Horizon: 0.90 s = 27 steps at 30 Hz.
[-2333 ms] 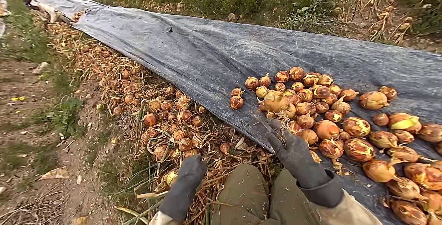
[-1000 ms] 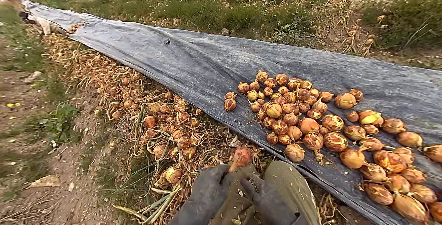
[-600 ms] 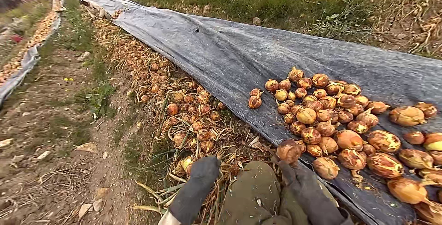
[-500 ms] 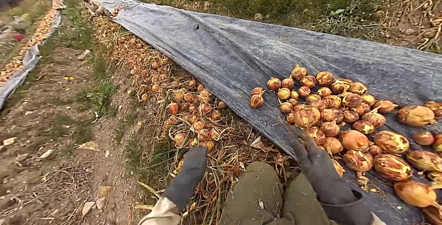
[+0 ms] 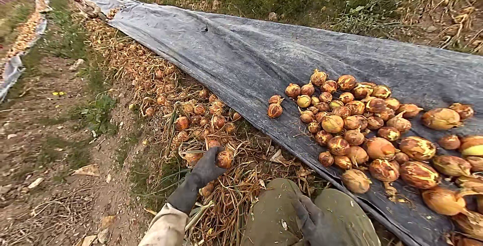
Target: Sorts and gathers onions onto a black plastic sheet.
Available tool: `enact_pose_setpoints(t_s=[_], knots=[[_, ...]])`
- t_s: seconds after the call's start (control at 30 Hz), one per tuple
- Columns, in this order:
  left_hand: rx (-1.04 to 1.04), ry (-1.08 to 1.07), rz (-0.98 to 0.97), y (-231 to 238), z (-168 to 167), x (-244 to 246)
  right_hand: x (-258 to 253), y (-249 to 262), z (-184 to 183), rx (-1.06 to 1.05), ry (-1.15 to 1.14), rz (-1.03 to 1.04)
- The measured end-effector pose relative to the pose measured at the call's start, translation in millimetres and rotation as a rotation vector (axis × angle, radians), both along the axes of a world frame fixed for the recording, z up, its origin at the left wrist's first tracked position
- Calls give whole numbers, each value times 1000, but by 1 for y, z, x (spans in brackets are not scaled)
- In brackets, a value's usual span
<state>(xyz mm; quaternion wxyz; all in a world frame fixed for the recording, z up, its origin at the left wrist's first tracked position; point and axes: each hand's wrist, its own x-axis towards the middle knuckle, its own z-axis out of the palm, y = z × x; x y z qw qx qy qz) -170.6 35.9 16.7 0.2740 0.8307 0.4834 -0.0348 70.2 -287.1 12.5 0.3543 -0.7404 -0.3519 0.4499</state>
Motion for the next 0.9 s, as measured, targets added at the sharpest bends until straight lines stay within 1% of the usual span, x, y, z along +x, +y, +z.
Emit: enact_pose_setpoints(t_s=[0.03, 0.1, 0.13, 0.17, 0.2, 0.23, 0.3, 0.33, 0.37, 0.4, 0.43, 0.47, 0.5, 0.53, 0.57, 0.6, 0.63, 0.67, 0.7, 0.73, 0.77, 0.83, 0.87, 0.9], knots=[[-54, -223, 44, -22, 10, -6, -5, 5, 5, 29, -48, 47], [-138, -574, 61, -69, 33, -11, -15, 20, 13, 94, -75, 110], [-173, -703, 28, -92, 44, -11, -20, 27, 20, 119, -42, 133], [-199, -783, -25, -114, 54, -10, -27, 33, 26, 152, 16, 155], [-207, -804, -78, -133, 63, -7, -34, 37, 30, 204, 85, 152], [-193, -768, -128, -148, 72, -4, -43, 39, 31, 281, 168, 106], [-77, -559, -206, -175, 85, 1, -60, 35, 30, 430, 367, 9], [-49, -441, -219, -185, 93, 3, -64, 31, 31, 442, 416, -38], [-79, -364, -215, -194, 98, 4, -67, 26, 34, 426, 433, -75], [-150, -316, -192, -201, 101, 4, -66, 22, 36, 413, 398, -70], [-255, -283, -158, -207, 100, 3, -62, 17, 34, 409, 323, -15], [-374, -282, -109, -213, 96, 1, -57, 13, 30, 405, 205, 69], [-509, -314, -35, -219, 90, -1, -55, 8, 28, 425, 19, 137], [-642, -387, 57, -224, 84, -2, -54, 6, 22, 502, -230, 162], [-755, -467, 145, -228, 78, -2, -52, 5, 18, 624, -425, 146], [-830, -542, 219, -229, 74, -3, -48, 6, 17, 726, -509, 114], [-855, -591, 276, -228, 74, -3, -44, 6, 19, 778, -512, 66], [-840, -596, 313, -225, 76, -3, -40, 4, 22, 767, -458, 12], [-787, -564, 314, -222, 81, -2, -36, 0, 23, 686, -387, -41], [-708, -495, 270, -218, 88, -1, -31, -4, 24, 537, -329, -69], [-606, -409, 209, -214, 96, 2, -26, -6, 25, 348, -309, -39], [-351, -272, 104, -212, 110, 11, -21, -8, 26, 2, -283, 174], [-217, -183, 44, -212, 117, 16, -24, -7, 25, -66, -230, 261], [-135, -85, -30, -212, 124, 21, -30, -6, 22, -65, -177, 286]])
